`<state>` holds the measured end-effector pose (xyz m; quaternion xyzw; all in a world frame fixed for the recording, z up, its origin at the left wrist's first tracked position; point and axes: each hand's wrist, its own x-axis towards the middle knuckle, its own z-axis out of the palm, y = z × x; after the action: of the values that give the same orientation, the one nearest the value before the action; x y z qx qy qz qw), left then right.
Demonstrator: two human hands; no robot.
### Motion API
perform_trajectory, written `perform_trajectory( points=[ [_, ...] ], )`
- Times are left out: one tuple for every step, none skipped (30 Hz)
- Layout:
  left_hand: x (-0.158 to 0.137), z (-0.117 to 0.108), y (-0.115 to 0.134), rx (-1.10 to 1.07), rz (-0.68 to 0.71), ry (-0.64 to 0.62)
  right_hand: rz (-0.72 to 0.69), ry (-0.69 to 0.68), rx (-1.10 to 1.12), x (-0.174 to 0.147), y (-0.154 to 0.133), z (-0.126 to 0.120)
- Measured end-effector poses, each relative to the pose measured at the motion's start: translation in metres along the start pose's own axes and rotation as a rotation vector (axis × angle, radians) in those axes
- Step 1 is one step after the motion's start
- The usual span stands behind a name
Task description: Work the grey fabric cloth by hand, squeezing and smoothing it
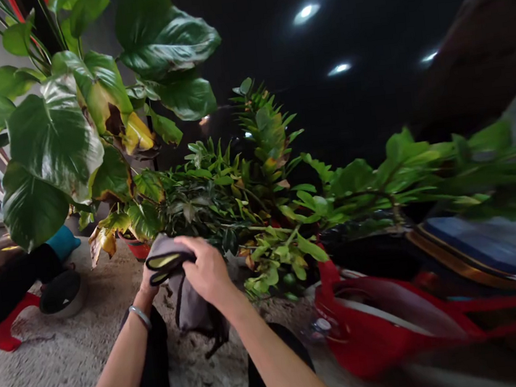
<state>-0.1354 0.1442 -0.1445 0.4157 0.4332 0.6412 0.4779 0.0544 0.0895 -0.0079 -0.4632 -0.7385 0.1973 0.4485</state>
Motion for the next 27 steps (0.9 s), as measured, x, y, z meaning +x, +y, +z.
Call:
perform_trajectory(
  points=[
    [0.000, 0.001, -0.001, -0.009, -0.038, 0.007, -0.040, 0.098, 0.024, 0.012, -0.006, -0.011],
    [0.000, 0.003, -0.002, -0.020, -0.081, 0.023, -0.067, 0.199, 0.031, 0.026, -0.011, -0.018],
    [0.000, 0.004, -0.003, -0.035, -0.119, 0.046, -0.078, 0.287, 0.023, 0.040, -0.015, -0.022],
    [-0.001, 0.006, -0.004, -0.050, -0.149, 0.067, -0.071, 0.347, 0.005, 0.051, -0.017, -0.022],
    [-0.002, 0.008, -0.004, -0.063, -0.170, 0.085, -0.049, 0.364, -0.017, 0.057, -0.016, -0.016],
    [-0.003, 0.009, -0.003, -0.072, -0.180, 0.089, -0.019, 0.340, -0.037, 0.057, -0.013, -0.008],
    [-0.004, 0.010, -0.002, -0.078, -0.179, 0.089, 0.016, 0.283, -0.050, 0.050, -0.008, 0.003],
    [-0.005, 0.010, -0.001, -0.079, -0.171, 0.077, 0.049, 0.213, -0.052, 0.038, -0.001, 0.014],
    [-0.006, 0.010, 0.000, -0.077, -0.154, 0.052, 0.077, 0.141, -0.041, 0.021, 0.007, 0.023],
    [-0.006, 0.010, 0.001, -0.075, -0.132, 0.021, 0.096, 0.097, -0.015, 0.003, 0.015, 0.029],
    [-0.006, 0.009, 0.002, -0.074, -0.115, -0.015, 0.107, 0.078, 0.023, -0.016, 0.022, 0.030],
    [-0.005, 0.009, 0.002, -0.076, -0.108, -0.043, 0.115, 0.083, 0.063, -0.031, 0.027, 0.025],
    [-0.004, 0.009, 0.001, -0.080, -0.115, -0.051, 0.123, 0.114, 0.098, -0.041, 0.031, 0.015],
    [-0.004, 0.009, 0.000, -0.083, -0.133, -0.042, 0.128, 0.169, 0.117, -0.045, 0.033, 0.001],
    [-0.003, 0.009, -0.001, -0.084, -0.151, -0.023, 0.130, 0.248, 0.116, -0.043, 0.033, -0.016],
    [-0.002, 0.009, -0.002, -0.082, -0.162, -0.008, 0.133, 0.340, 0.092, -0.034, 0.034, -0.033],
    [-0.002, 0.010, -0.003, -0.080, -0.163, -0.001, 0.133, 0.437, 0.045, -0.021, 0.034, -0.049],
    [-0.002, 0.010, -0.004, -0.080, -0.157, -0.006, 0.142, 0.517, -0.013, -0.007, 0.036, -0.062],
    [-0.003, 0.011, -0.004, -0.085, -0.151, -0.020, 0.169, 0.559, -0.075, 0.006, 0.038, -0.070],
    [-0.004, 0.012, -0.003, -0.093, -0.147, -0.036, 0.214, 0.561, -0.134, 0.016, 0.042, -0.073],
    [-0.005, 0.013, -0.002, -0.100, -0.145, -0.046, 0.271, 0.521, -0.182, 0.020, 0.047, -0.070],
    [-0.007, 0.014, -0.001, -0.106, -0.145, -0.053, 0.328, 0.453, -0.214, 0.018, 0.053, -0.063],
    [-0.008, 0.014, 0.001, -0.109, -0.150, -0.061, 0.372, 0.375, -0.225, 0.009, 0.059, -0.052],
    [-0.009, 0.015, 0.003, -0.109, -0.157, -0.070, 0.403, 0.298, -0.219, -0.005, 0.064, -0.040],
    [-0.010, 0.016, 0.004, -0.105, -0.165, -0.080, 0.401, 0.243, -0.189, -0.023, 0.067, -0.028],
    [-0.010, 0.017, 0.006, -0.102, -0.174, -0.088, 0.393, 0.221, -0.142, -0.042, 0.068, -0.017],
    [-0.011, 0.018, 0.007, -0.098, -0.182, -0.093, 0.392, 0.212, -0.088, -0.060, 0.066, -0.010]
  ],
)
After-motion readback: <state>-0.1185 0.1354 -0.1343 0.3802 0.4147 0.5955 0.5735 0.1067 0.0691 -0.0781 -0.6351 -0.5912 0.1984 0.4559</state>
